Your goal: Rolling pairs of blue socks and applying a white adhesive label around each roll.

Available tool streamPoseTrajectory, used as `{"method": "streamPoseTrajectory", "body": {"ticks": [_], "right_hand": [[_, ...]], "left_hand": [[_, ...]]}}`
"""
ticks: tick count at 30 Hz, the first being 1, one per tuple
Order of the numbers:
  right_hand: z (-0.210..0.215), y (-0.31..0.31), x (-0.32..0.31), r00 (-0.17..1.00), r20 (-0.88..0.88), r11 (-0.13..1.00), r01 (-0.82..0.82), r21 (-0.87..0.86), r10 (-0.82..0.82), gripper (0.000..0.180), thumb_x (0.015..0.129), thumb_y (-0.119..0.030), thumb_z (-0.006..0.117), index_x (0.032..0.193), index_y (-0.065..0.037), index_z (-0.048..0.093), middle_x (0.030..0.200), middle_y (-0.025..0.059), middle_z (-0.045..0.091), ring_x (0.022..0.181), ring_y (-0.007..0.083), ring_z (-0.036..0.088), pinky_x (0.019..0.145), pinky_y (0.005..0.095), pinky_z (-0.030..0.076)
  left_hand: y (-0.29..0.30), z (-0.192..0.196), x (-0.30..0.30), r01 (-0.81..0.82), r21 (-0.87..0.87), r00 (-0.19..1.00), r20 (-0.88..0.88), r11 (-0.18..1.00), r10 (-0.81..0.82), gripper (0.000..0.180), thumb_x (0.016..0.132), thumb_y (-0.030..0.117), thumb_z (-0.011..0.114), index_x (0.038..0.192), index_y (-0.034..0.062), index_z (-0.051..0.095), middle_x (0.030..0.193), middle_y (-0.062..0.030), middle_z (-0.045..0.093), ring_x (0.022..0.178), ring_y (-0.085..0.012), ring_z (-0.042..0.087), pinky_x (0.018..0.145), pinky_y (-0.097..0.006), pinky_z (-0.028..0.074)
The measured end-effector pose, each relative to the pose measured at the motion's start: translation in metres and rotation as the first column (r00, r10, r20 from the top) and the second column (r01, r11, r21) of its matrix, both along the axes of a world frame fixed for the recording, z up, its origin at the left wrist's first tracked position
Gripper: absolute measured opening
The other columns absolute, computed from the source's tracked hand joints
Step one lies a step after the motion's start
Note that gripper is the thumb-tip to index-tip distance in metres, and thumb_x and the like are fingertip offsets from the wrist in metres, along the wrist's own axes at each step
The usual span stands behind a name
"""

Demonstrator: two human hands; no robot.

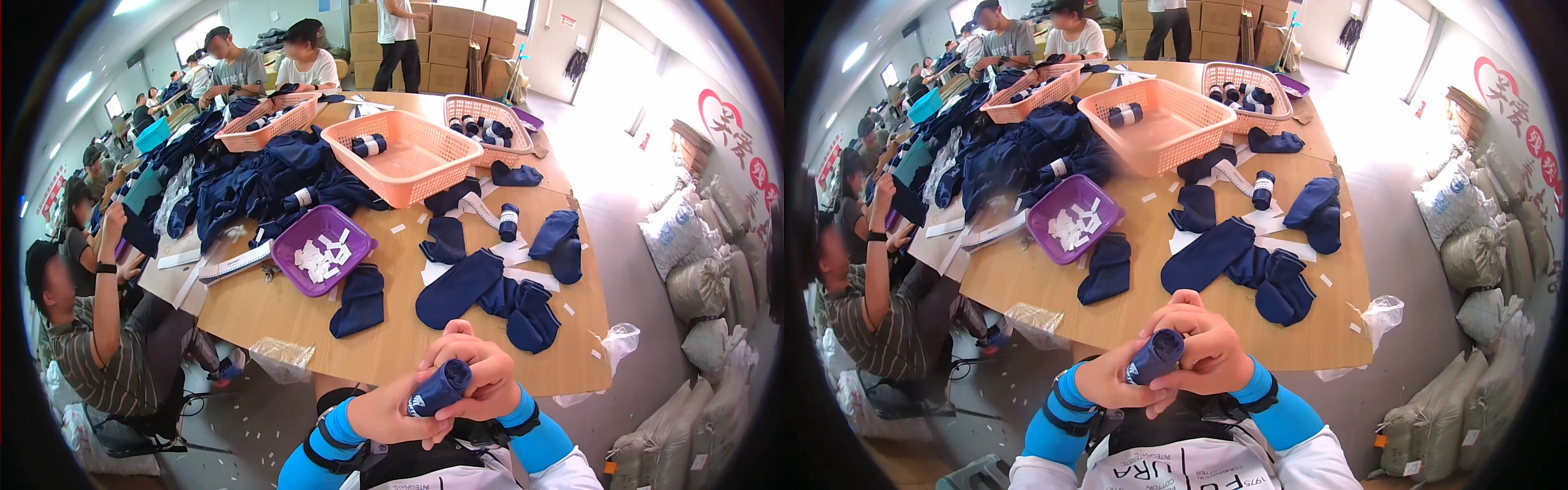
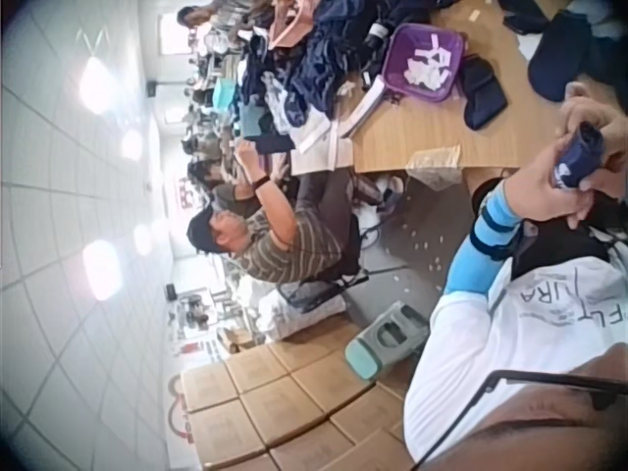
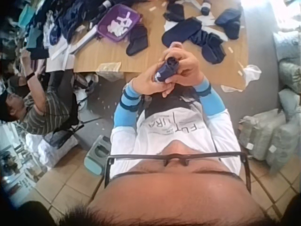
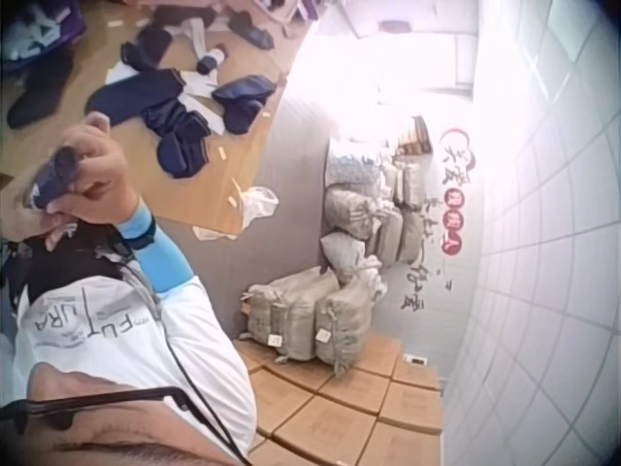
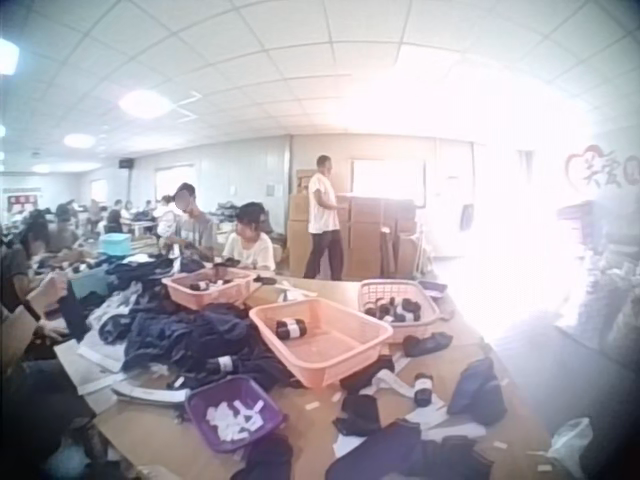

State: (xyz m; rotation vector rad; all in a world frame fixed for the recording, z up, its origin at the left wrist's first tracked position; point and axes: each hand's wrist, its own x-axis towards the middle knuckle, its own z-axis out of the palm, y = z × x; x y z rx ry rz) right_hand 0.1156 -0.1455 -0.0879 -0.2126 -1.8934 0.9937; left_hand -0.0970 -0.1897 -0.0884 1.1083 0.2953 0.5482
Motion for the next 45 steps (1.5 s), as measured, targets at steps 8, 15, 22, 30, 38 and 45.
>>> {"method": "streamPoseTrajectory", "body": {"ticks": [8,15,22,30,38,45], "right_hand": [[-0.007,0.003,0.012,0.981,-0.127,0.989,0.141,-0.045,-0.146,0.046,0.065,-0.016,0.104,0.062,-0.01,0.058,0.091,0.0145,0.081,0.081,0.0219,0.072,0.08,0.043,0.043],[-0.002,0.0,-0.009,0.943,-0.277,0.981,0.164,-0.1,-0.186,0.056,0.069,-0.007,0.101,0.061,-0.01,0.046,0.088,0.0112,0.074,0.074,0.0208,0.06,0.079,0.0413,0.04],[-0.019,0.0,-0.014,0.873,-0.425,0.951,0.118,-0.287,-0.237,0.058,0.067,-0.017,0.106,0.091,-0.01,0.054,0.092,0.0106,0.075,0.082,0.0183,0.064,0.086,0.0436,0.045],[-0.013,0.001,0.024,0.976,-0.168,0.907,0.059,-0.416,-0.141,0.079,0.07,-0.009,0.104,0.131,-0.006,0.055,0.102,0.0097,0.074,0.09,0.0152,0.069,0.086,0.0292,0.054],[0.006,-0.015,0.035,0.909,0.386,0.911,0.284,-0.298,-0.157,0.055,0.082,-0.013,0.092,0.13,0.001,0.068,0.108,0.0155,0.077,0.1,0.0281,0.077,0.091,0.0359,0.059],[-0.006,-0.013,0.043,0.891,0.443,0.953,0.214,-0.212,-0.102,0.05,0.085,-0.018,0.089,0.128,0.0,0.07,0.109,0.022,0.075,0.097,0.0428,0.072,0.085,0.0421,0.058]], "left_hand": [[-0.007,-0.004,0.013,-0.402,0.175,0.911,-0.021,0.899,0.411,0.065,0.09,-0.004,0.074,0.139,0.005,0.033,0.105,-0.0107,0.067,0.088,-0.0134,0.067,0.083,-0.027,0.054],[-0.023,-0.018,0.041,-0.837,0.251,0.544,0.28,0.487,0.791,0.058,0.086,-0.001,0.081,0.134,0.0039,0.048,0.118,-0.0145,0.065,0.1,-0.0156,0.066,0.088,-0.028,0.053],[-0.023,-0.007,0.026,-0.698,0.635,0.524,0.139,0.331,0.84,0.052,0.089,-0.003,0.079,0.133,0.002,0.051,0.114,-0.0084,0.066,0.097,-0.0098,0.066,0.084,-0.025,0.054],[-0.014,-0.001,0.019,-0.667,0.412,0.686,0.015,0.621,0.727,0.051,0.09,-0.002,0.082,0.136,-0.0013,0.059,0.12,-0.0074,0.067,0.101,-0.009,0.064,0.088,-0.025,0.053],[-0.004,-0.008,0.005,-0.497,0.376,0.763,-0.239,0.782,0.6,0.046,0.091,0.001,0.084,0.132,-0.0011,0.064,0.117,-0.0064,0.071,0.106,-0.0093,0.063,0.094,-0.026,0.054],[-0.001,-0.006,0.01,-0.394,0.421,0.78,-0.318,0.817,0.54,0.043,0.092,0.005,0.085,0.13,-0.0013,0.067,0.117,-0.0052,0.072,0.104,-0.0091,0.064,0.094,-0.028,0.056]]}}
